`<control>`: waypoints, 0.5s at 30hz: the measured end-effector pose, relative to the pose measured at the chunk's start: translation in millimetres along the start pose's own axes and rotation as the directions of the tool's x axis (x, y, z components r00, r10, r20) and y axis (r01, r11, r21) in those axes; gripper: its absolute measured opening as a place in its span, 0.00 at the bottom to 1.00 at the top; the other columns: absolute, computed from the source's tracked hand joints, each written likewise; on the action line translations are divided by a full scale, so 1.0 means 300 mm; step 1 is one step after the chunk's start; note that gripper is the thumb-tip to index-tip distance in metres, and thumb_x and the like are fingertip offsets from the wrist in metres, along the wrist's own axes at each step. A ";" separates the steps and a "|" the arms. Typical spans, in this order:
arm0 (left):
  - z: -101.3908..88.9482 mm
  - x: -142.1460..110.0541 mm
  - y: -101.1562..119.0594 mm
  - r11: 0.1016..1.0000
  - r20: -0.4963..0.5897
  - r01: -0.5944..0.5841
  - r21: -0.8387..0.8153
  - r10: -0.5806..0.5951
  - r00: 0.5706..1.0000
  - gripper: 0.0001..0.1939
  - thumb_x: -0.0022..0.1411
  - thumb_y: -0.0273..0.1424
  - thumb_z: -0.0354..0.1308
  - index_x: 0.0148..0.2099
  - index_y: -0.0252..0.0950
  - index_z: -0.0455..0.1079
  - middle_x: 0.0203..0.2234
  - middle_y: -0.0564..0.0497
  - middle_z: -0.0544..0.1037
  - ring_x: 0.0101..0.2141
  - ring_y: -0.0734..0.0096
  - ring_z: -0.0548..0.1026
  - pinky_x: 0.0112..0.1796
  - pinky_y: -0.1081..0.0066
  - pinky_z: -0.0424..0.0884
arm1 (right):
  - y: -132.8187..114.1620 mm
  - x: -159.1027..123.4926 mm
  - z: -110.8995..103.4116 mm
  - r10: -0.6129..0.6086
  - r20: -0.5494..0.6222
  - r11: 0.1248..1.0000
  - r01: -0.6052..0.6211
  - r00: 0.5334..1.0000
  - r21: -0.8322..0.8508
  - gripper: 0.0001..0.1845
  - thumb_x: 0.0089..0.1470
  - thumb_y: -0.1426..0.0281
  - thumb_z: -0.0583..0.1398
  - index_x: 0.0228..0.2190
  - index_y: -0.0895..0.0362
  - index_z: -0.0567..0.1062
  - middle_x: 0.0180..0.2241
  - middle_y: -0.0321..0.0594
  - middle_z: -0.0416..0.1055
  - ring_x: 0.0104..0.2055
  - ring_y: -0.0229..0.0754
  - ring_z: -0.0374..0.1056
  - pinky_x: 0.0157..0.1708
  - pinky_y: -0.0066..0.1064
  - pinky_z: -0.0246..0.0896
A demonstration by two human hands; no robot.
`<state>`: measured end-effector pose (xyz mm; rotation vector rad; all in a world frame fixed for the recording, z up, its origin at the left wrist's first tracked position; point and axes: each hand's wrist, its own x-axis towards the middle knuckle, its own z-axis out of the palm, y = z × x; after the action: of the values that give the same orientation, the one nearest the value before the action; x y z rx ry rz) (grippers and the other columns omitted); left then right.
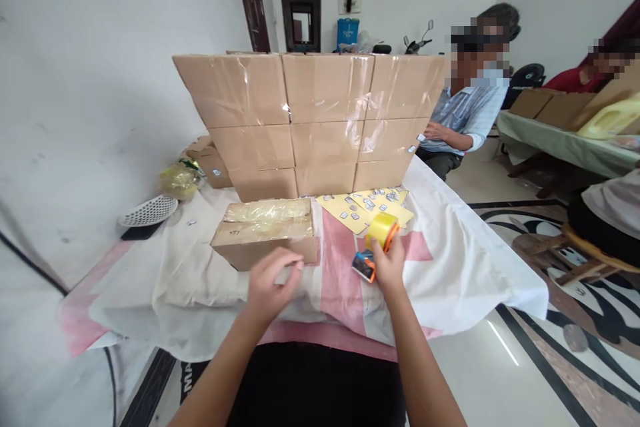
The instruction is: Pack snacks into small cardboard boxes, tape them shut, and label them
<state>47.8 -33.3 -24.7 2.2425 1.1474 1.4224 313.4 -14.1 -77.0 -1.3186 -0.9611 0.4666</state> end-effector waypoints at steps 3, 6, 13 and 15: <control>0.136 -0.039 0.066 0.981 0.225 0.159 -0.114 -0.130 0.966 0.15 0.62 0.37 0.61 0.50 0.40 0.75 0.47 0.44 0.80 0.46 0.55 0.78 0.48 0.57 0.73 | -0.043 -0.088 0.048 0.016 0.160 0.981 -0.046 0.987 0.189 0.21 0.61 0.53 0.57 0.47 0.54 0.71 0.40 0.44 0.77 0.40 0.49 0.75 0.40 0.42 0.71; 0.230 -0.058 0.082 0.895 0.267 0.337 -0.293 -0.262 0.928 0.10 0.62 0.37 0.60 0.43 0.40 0.78 0.48 0.44 0.78 0.49 0.55 0.76 0.51 0.57 0.70 | -0.076 -0.136 0.088 -0.056 0.249 0.984 0.012 0.967 0.178 0.22 0.66 0.50 0.50 0.43 0.53 0.73 0.35 0.42 0.75 0.34 0.47 0.72 0.34 0.40 0.69; 0.275 -0.069 0.049 0.794 0.224 0.451 -0.407 -0.391 0.893 0.15 0.67 0.37 0.53 0.34 0.38 0.78 0.44 0.43 0.75 0.48 0.60 0.74 0.50 0.62 0.70 | -0.039 -0.090 0.134 -0.188 0.110 0.974 0.200 0.976 -0.105 0.24 0.64 0.49 0.51 0.25 0.52 0.68 0.26 0.39 0.66 0.31 0.47 0.63 0.37 0.41 0.62; 0.272 -0.091 0.052 0.771 0.282 0.498 -0.397 -0.414 0.866 0.16 0.67 0.39 0.52 0.33 0.37 0.76 0.32 0.48 0.76 0.36 0.65 0.75 0.40 0.67 0.71 | -0.026 -0.080 0.131 -0.159 0.037 0.980 0.162 0.987 -0.119 0.24 0.66 0.50 0.49 0.26 0.52 0.67 0.24 0.37 0.64 0.28 0.45 0.60 0.34 0.39 0.60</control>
<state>118.7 -47.6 -73.9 1.5801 1.0631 1.1140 266.8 -11.1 -79.0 -1.3342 -1.1241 0.3067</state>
